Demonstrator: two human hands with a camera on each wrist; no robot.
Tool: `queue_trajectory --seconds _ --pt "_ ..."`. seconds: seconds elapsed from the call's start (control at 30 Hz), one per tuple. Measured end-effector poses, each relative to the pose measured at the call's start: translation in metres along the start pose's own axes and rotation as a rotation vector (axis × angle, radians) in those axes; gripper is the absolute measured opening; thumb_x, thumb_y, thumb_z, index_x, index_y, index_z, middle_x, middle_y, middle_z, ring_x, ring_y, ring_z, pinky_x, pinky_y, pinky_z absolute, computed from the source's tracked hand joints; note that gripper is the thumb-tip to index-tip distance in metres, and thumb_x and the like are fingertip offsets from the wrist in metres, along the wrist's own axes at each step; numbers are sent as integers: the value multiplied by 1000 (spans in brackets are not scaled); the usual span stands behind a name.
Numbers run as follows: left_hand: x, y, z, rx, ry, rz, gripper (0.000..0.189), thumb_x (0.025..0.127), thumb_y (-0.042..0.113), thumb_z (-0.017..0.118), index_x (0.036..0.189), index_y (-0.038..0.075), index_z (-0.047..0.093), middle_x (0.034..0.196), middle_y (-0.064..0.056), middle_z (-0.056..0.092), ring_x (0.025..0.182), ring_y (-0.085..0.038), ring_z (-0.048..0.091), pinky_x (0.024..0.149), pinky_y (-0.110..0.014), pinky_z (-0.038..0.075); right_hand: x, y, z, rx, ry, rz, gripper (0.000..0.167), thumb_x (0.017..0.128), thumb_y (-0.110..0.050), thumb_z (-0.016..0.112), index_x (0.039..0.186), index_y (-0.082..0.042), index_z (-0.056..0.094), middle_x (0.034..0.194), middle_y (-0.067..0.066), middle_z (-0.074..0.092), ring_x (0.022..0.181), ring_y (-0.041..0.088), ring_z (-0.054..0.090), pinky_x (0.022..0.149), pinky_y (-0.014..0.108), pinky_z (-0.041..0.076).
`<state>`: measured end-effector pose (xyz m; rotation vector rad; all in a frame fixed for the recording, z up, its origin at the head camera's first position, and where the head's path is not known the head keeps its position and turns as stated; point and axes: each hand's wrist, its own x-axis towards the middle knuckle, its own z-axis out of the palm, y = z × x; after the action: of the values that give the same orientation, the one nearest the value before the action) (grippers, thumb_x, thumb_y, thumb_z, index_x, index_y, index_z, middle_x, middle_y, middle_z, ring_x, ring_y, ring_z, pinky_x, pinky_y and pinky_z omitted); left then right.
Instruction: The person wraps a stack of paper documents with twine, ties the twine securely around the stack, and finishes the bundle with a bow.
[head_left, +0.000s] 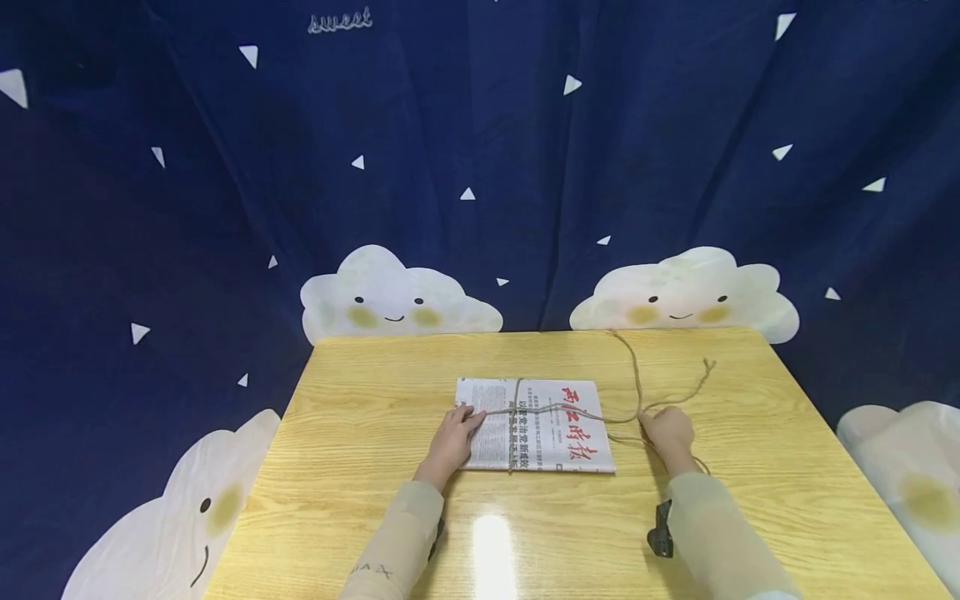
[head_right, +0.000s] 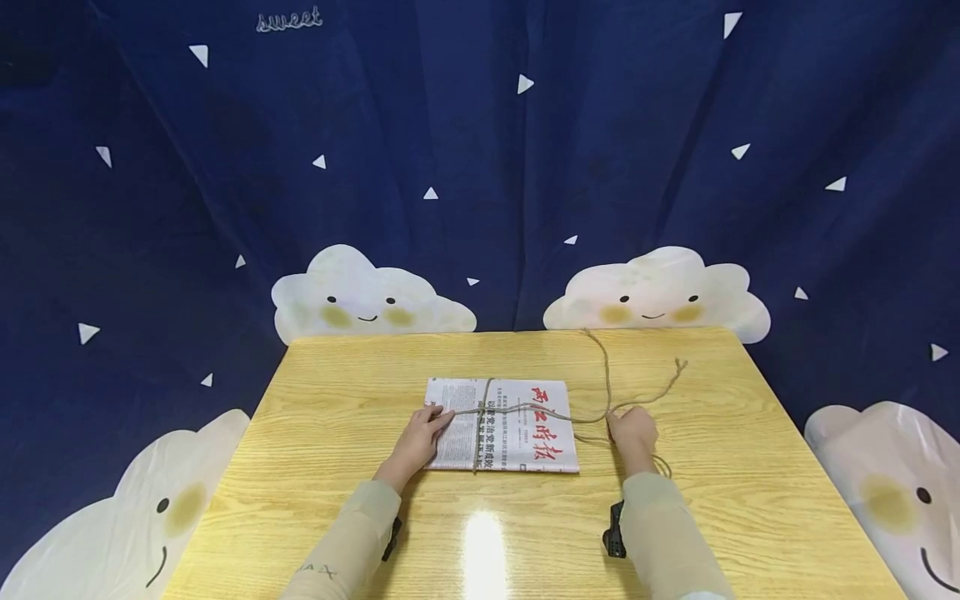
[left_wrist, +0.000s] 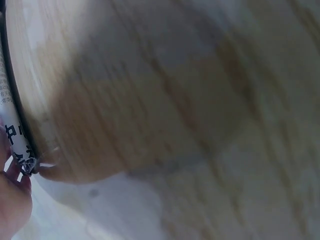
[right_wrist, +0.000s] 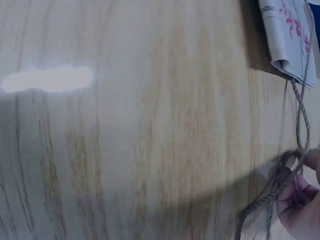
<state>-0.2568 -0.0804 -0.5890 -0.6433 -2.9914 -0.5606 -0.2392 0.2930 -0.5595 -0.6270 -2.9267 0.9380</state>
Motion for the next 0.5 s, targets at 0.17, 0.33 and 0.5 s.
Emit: queue_trajectory --seconds 0.17,0.33,0.5 --pt "1 0 -3 -6 6 0 44 87 -2 52 129 11 53 132 -15 45 125 -33 37 106 -43 30 -1 -1 -7 -126 -95 -37 31 79 -7 43 48 -9 41 49 4 46 47 17 42 41 27 38" --pt "1 1 -4 -21 17 -4 37 92 3 48 127 11 54 130 -14 46 124 -34 38 106 -43 31 -2 2 -14 -184 -145 -24 18 76 -6 43 59 -1 47 60 12 50 55 22 46 45 31 43" --pt "0 2 -4 -41 26 -5 34 94 6 46 127 10 55 129 -15 47 123 -34 39 105 -43 31 -5 8 -18 128 -116 115 14 76 -9 43 67 1 43 65 12 44 56 22 42 44 23 38"
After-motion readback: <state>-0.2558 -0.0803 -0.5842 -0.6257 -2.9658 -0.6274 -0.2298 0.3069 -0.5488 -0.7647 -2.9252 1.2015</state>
